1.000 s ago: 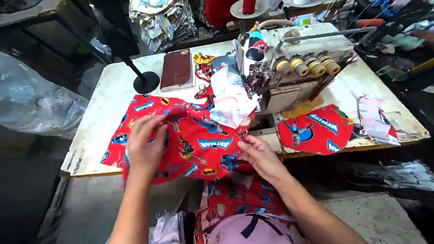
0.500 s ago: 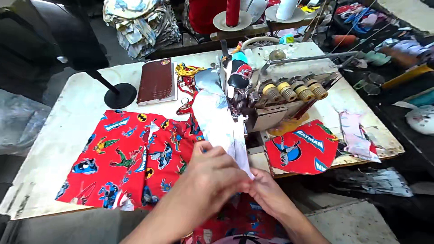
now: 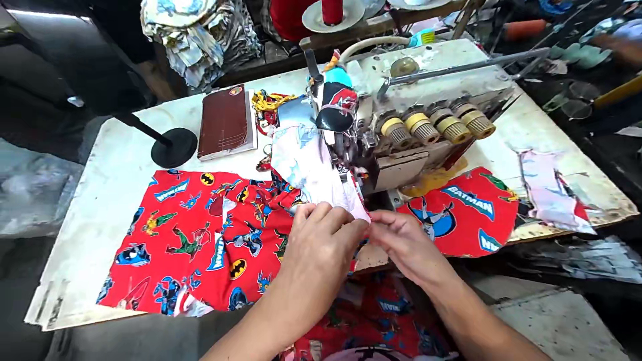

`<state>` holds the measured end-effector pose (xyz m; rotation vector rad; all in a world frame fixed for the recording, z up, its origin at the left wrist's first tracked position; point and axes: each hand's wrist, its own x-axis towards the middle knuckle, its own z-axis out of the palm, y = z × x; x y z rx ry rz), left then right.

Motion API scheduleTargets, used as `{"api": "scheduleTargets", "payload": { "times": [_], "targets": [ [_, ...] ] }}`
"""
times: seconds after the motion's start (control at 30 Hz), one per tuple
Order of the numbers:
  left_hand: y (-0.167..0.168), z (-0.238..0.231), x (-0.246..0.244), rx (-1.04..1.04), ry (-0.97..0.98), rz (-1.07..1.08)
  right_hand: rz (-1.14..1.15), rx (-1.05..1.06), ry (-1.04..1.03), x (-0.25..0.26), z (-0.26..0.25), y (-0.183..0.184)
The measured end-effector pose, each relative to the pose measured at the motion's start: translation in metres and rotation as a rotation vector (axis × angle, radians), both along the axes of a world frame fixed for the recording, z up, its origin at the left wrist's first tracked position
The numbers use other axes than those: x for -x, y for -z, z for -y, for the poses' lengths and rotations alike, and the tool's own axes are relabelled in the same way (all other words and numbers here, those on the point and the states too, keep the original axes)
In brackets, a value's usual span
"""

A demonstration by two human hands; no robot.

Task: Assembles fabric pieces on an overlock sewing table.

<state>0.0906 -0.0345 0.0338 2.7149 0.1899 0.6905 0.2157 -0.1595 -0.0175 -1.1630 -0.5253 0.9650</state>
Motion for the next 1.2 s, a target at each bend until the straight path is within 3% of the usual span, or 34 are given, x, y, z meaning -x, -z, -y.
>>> {"api": "scheduleTargets", "payload": {
  "times": [0.17, 0.33, 0.5, 0.63, 0.73, 0.87, 0.97, 1.0, 1.07, 1.13, 1.2],
  "targets": [
    [0.014, -0.009, -0.015, -0.189, -0.059, 0.058, 0.022, -0.039, 0.089, 0.011, -0.015, 0.011],
    [0.023, -0.045, -0.011, 0.133, -0.077, 0.098, 0.096, -0.079, 0.056, 0.037, -0.034, 0.011],
    [0.015, -0.088, -0.041, 0.054, -0.121, 0.088, 0.308, -0.021, 0.052, 0.044, -0.036, 0.012],
    [0.003, -0.103, -0.037, 0.179, -0.222, -0.087, 0.354, 0.035, 0.045, 0.05, -0.018, 0.017],
    [0.007, -0.092, -0.016, 0.251, -0.299, -0.161, 0.399, 0.022, 0.068, 0.054, -0.011, 0.018],
    [0.013, -0.056, 0.017, 0.046, -0.46, -0.103, 0.455, -0.108, 0.125, 0.057, -0.014, 0.025],
    [0.017, -0.012, 0.033, -0.149, -0.51, -0.043, 0.458, -0.159, -0.103, 0.046, -0.005, 0.014],
    [0.02, 0.003, 0.034, -0.138, -0.481, -0.025, 0.557, -0.095, -0.181, 0.039, 0.002, 0.009],
    [0.036, 0.026, 0.021, -0.077, -0.373, -0.003, 0.982, 0.142, -0.209, 0.019, 0.009, 0.009],
    [0.054, 0.038, -0.004, -0.029, -0.243, -0.015, 1.293, 0.337, -0.067, -0.006, 0.005, 0.017],
    [0.05, 0.039, -0.026, -0.022, -0.141, 0.032, 1.375, 0.431, 0.06, -0.023, -0.002, 0.01]
  ]
}}
